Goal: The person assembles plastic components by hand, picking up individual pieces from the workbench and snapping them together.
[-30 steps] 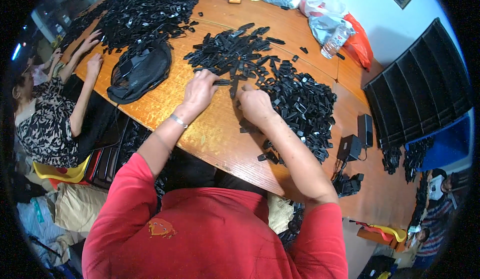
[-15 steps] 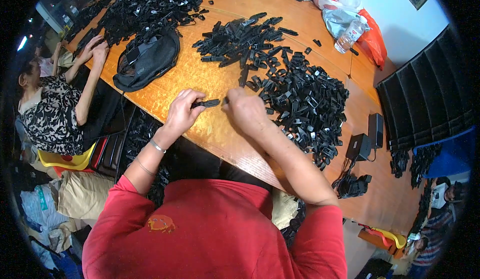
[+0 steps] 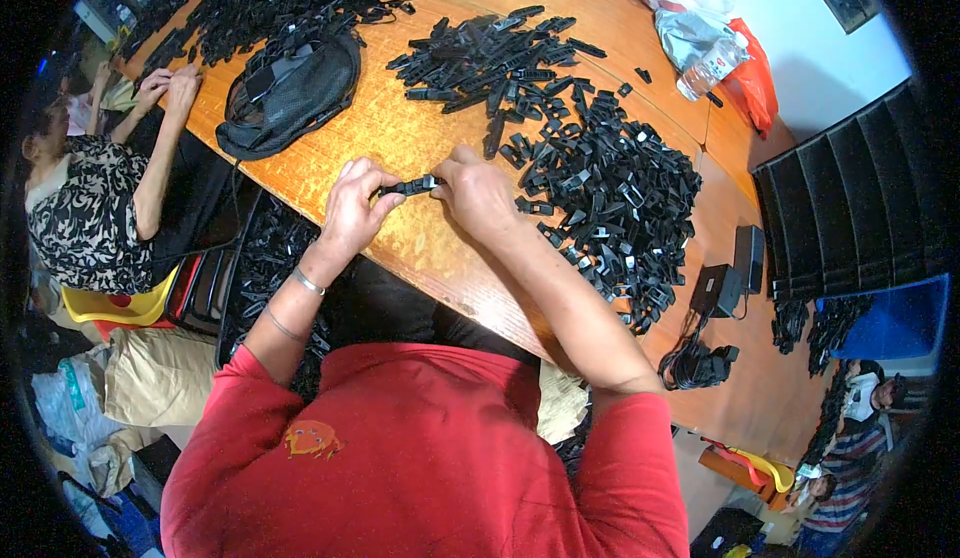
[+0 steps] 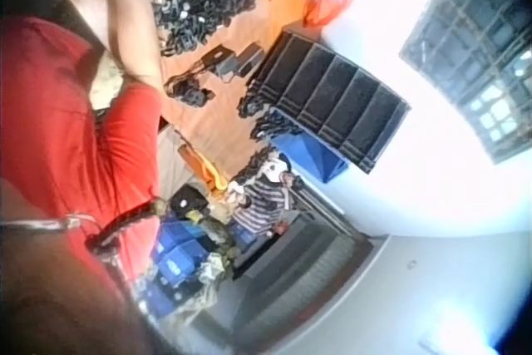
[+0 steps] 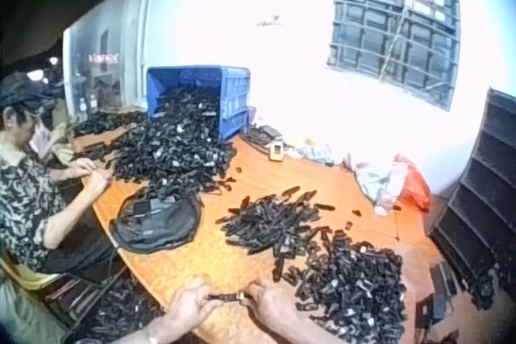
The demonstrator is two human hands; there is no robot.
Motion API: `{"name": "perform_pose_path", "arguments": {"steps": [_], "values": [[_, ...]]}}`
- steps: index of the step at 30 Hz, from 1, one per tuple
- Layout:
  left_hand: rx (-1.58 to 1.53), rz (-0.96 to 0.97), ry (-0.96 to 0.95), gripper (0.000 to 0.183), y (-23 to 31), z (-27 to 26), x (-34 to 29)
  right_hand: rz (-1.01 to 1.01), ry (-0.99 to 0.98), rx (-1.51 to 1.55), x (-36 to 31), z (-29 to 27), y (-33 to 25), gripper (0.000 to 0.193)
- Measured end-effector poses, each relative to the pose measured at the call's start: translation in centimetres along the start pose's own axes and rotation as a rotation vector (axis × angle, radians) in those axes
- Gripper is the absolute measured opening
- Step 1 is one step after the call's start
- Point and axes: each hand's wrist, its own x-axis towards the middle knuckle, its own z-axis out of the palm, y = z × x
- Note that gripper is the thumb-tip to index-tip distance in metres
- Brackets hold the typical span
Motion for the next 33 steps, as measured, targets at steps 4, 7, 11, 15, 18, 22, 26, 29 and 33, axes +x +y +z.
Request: {"name": "perform_pose_path", "arguments": {"steps": [4,7,11,15,18,22,26,29,33], "values": [[-0.025,-0.003,0.006,0.025,0.2,-0.2,0.1,-0.096,0.009,0.090,0.5,0.2,1.4,0.024],[-0.029,-0.011,0.009,0.025,0.2,-0.1,0.1,-0.114,-0.019,0.048,0.5,-0.1,1.4,0.024],[-0.025,-0.010,0.015,0.024,0.4,-0.2,0.2,-0.090,0.002,0.094,0.8,-0.1,1.5,0.026],[-0.016,-0.013,0.011,0.024,0.3,-0.1,0.4,-0.140,-0.019,0.058,0.7,0.1,1.9,0.027],[-0.027,-0.022,0.020,0.024,0.2,0.1,0.3,-0.174,-0.033,0.065,0.6,0.0,1.8,0.026],[-0.027,-0.007,0.024,0.023,0.2,0.3,0.5,-0.153,-0.015,0.040,0.4,-0.1,1.4,0.024],[-0.054,-0.008,0.066,0.019,-0.2,0.9,0.4,-0.259,-0.004,-0.015,2.0,2.0,-0.1,0.019],[-0.054,-0.054,0.000,0.018,-0.2,0.0,-0.1,-0.219,-0.014,-0.012,1.5,1.8,-0.9,0.020],[0.064,-0.244,-0.252,0.021,-1.1,-6.7,-2.9,-0.230,-0.062,0.010,-1.4,0.8,-0.1,0.018]]}}
